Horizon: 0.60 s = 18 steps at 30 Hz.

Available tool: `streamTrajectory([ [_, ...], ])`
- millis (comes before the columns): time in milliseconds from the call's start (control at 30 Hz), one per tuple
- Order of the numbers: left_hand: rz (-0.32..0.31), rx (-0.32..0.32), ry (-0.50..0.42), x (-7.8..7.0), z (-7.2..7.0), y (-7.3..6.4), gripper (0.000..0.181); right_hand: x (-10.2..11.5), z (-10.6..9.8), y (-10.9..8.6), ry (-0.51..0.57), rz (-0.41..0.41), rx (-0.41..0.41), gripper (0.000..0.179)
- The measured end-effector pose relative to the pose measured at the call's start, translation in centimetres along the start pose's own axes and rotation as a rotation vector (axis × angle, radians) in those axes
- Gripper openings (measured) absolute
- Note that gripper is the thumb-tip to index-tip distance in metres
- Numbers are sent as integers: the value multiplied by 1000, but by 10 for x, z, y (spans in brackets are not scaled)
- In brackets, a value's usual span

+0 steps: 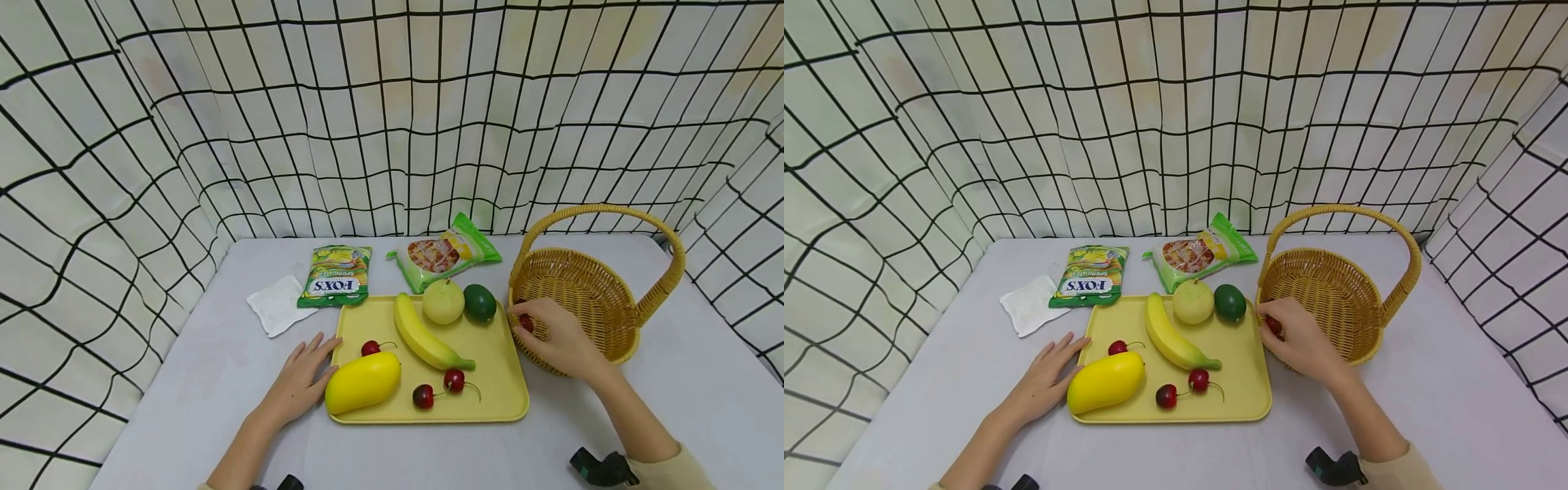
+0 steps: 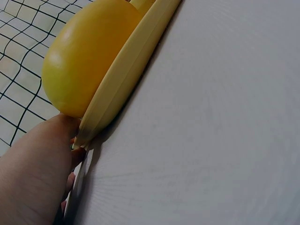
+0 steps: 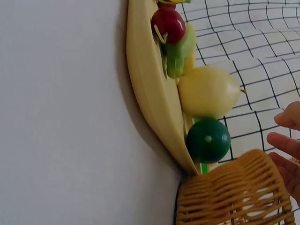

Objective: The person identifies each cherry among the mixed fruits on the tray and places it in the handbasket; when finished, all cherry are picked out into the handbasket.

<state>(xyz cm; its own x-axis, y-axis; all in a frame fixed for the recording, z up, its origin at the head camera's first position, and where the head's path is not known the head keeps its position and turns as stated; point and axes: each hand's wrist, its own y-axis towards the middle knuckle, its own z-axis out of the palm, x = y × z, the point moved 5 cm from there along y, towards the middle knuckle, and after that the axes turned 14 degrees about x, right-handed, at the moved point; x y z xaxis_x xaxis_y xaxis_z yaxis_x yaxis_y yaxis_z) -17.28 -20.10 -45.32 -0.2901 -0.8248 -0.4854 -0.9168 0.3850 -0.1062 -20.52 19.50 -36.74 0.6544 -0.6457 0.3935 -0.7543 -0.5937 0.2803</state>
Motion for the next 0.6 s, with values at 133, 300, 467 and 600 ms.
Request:
streamTrajectory([
  [133,-5,3,4,0,0,0,49,9,6,3,-20,-46,2,32],
  [300,-11,6,5,0,0,1,49,21,14,6,-43,-121,13,34],
  [467,-14,10,5,1,0,1,49,33,24,7,-45,-149,67,36],
  [600,-12,9,6,1,1,1,49,41,31,8,-42,-178,99,36],
])
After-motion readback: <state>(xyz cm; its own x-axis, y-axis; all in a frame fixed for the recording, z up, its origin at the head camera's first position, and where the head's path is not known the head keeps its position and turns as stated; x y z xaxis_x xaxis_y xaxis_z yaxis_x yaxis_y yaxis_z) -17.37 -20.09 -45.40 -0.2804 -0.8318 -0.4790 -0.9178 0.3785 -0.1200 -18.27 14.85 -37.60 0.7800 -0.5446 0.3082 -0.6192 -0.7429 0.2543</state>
